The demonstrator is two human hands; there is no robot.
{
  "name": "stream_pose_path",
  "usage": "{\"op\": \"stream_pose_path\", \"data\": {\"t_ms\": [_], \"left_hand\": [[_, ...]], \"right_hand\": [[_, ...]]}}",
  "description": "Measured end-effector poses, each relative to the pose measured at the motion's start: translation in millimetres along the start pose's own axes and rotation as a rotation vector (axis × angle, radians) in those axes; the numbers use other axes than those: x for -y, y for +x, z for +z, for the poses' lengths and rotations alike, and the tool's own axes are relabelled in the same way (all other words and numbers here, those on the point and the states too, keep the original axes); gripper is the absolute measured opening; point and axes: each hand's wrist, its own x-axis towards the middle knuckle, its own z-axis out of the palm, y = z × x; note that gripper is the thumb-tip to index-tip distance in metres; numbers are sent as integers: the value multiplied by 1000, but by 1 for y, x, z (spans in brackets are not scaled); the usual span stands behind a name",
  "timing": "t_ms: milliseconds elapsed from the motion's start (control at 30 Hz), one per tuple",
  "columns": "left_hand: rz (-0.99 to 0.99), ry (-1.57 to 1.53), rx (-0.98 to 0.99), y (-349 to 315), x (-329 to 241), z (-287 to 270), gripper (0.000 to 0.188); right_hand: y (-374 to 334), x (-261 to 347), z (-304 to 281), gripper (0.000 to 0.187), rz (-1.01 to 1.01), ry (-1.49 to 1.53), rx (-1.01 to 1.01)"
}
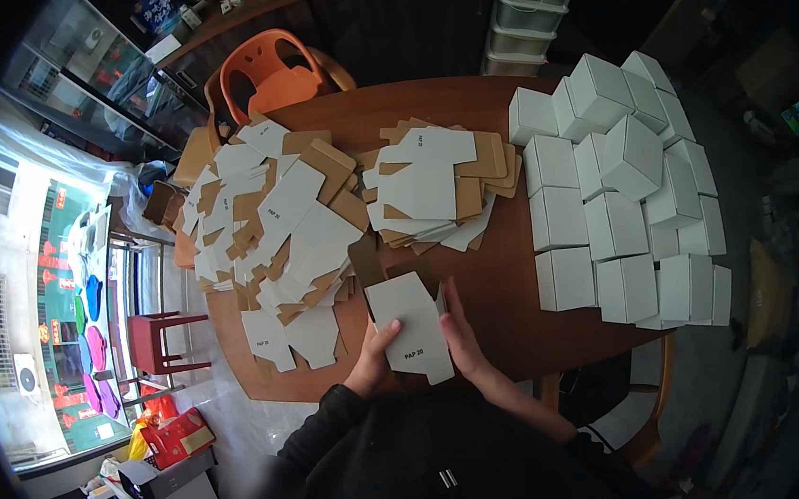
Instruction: The person assembles small white cardboard boxes from flat pre-cut pieces. They pick up a flat piece, fold the sides up, and tuck the flaps to form a cube, then place the finished box into a growing stack on the right side of the table.
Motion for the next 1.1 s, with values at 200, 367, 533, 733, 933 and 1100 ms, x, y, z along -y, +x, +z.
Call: {"op": "stream_pose_path", "data": {"t_ms": [200,367,533,733,933,1100], "left_hand": [[-16,-58,54,-2,11,-18,75],[12,-13,29,-3,12,-15,76],[87,24,44,-2,7,-13,78],[123,53,58,0,-2,-12,79],[392,263,-142,4,1,-1,68],[366,332,-48,-1,-10,11,57]], "right_hand": [[-7,-1,2,87,-108,-173,69],[-6,-7,2,87,-165,-200,42],[-7,6,8,88,-203,-179,71],[-5,-2,6,99,-228,-202,-86],[-6,-3,8,129,-389,-526,-323],[-14,-5,21,128,-624,-759,-321]]}}
